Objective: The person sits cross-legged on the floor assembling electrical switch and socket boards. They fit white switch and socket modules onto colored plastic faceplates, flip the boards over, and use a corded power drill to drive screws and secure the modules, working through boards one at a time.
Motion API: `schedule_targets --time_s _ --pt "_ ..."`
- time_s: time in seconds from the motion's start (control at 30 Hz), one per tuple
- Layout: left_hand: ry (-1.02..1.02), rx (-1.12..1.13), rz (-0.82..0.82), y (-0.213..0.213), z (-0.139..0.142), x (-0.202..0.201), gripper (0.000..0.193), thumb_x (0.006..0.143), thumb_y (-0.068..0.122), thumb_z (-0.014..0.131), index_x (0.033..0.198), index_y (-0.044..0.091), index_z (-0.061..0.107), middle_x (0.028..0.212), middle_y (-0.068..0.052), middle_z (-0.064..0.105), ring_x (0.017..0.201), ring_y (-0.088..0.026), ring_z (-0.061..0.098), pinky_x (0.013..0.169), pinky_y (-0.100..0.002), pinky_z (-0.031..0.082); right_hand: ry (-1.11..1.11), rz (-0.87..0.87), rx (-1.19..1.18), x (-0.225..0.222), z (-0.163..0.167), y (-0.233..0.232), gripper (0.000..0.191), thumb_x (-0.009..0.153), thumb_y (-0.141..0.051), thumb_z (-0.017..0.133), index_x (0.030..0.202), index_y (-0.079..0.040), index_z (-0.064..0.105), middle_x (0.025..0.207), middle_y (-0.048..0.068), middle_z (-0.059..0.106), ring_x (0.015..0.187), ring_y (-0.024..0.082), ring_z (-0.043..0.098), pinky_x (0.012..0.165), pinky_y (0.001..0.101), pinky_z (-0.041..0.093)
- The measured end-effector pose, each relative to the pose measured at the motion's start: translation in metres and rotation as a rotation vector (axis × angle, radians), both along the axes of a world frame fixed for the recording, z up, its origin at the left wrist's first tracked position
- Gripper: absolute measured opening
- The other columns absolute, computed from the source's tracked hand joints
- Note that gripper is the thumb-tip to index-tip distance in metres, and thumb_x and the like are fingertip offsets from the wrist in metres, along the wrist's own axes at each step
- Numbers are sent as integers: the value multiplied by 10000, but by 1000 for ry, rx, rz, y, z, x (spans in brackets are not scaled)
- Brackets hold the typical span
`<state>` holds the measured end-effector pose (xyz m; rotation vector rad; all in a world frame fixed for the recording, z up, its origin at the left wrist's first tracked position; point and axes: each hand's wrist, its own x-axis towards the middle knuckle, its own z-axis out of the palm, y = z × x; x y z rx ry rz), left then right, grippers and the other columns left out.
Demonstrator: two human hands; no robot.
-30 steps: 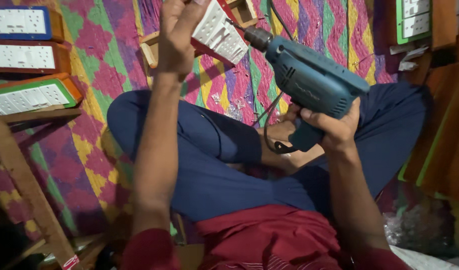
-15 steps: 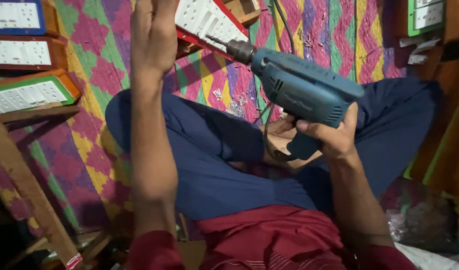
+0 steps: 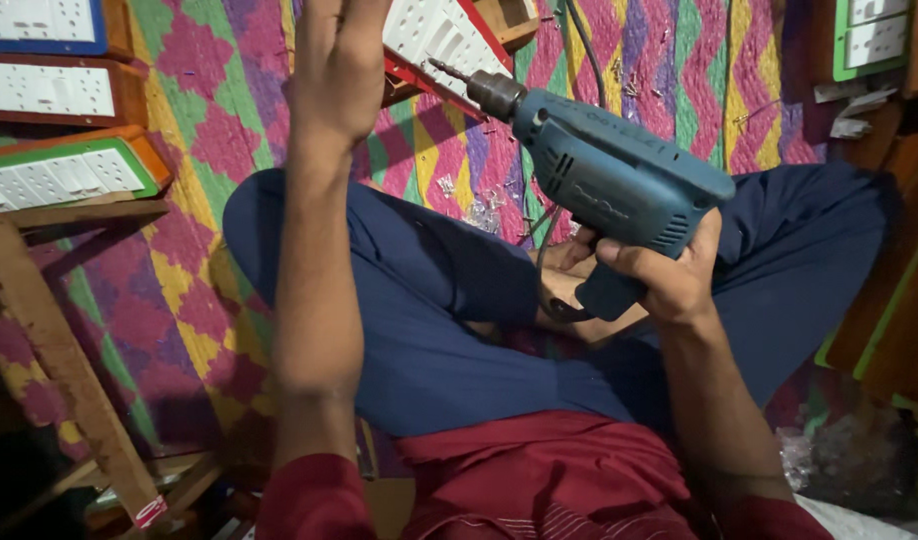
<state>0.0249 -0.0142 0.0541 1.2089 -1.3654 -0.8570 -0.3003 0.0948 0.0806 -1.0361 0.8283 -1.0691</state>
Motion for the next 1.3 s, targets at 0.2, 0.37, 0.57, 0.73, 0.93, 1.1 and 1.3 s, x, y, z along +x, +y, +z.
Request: schedule_targets --time_s 0.2,0.37,0.57,0.73,0.93,1.1,1.3 --pt "-66 -70 10 0 0 -1 353 1154 300 512 1082 -33 600 959 -107 667 896 -221 632 827 -368 468 10 2 38 0 -3 -1 478 779 72 641 1252 129 603 1056 209 718 893 260 750 844 384 655" --pt "-21 2 11 -1 -10 1 338 1137 285 531 1045 -30 610 915 -104 661 863 -237 613 821 -369 464 24 -28 10 0 -3 1 506 775 75 662 1274 124 592 1086 200 714 856 241 739 885 371 634" --pt "-74 -75 19 -3 -18 4 304 1149 266 534 1082 -20 616 966 -107 663 906 -252 634 849 -376 471 15 -18 22 -1 -2 2 464 785 76 662 1243 130 614 1024 206 722 854 246 742 881 373 634" --pt "-110 -56 7 -2 -16 3 310 1144 275 514 1080 -10 620 959 -101 670 888 -250 645 830 -377 469 12 -5 -6 -1 -6 0 441 798 72 660 1235 124 629 1006 209 723 848 242 746 829 348 637" --pt "-18 12 9 -3 -11 0 343 1136 284 534 1028 -33 607 892 -100 651 830 -223 595 787 -377 455 23 8 -43 -2 -6 0 427 799 67 659 1221 127 631 1010 217 726 837 246 751 827 359 645" --pt "-42 -63 -28 -3 -10 0 357 1152 293 522 1036 -32 615 905 -90 652 841 -191 615 794 -372 456 3 -6 -35 -3 -5 0 440 802 63 656 1236 127 626 1001 211 725 830 243 753 812 353 647" --pt "-11 2 -12 -2 -8 0 390 1133 326 531 1001 -33 604 845 -71 642 792 -167 592 753 -364 443 16 -12 -12 -1 -4 1 443 797 69 657 1234 131 620 1038 211 721 832 240 746 844 367 642"
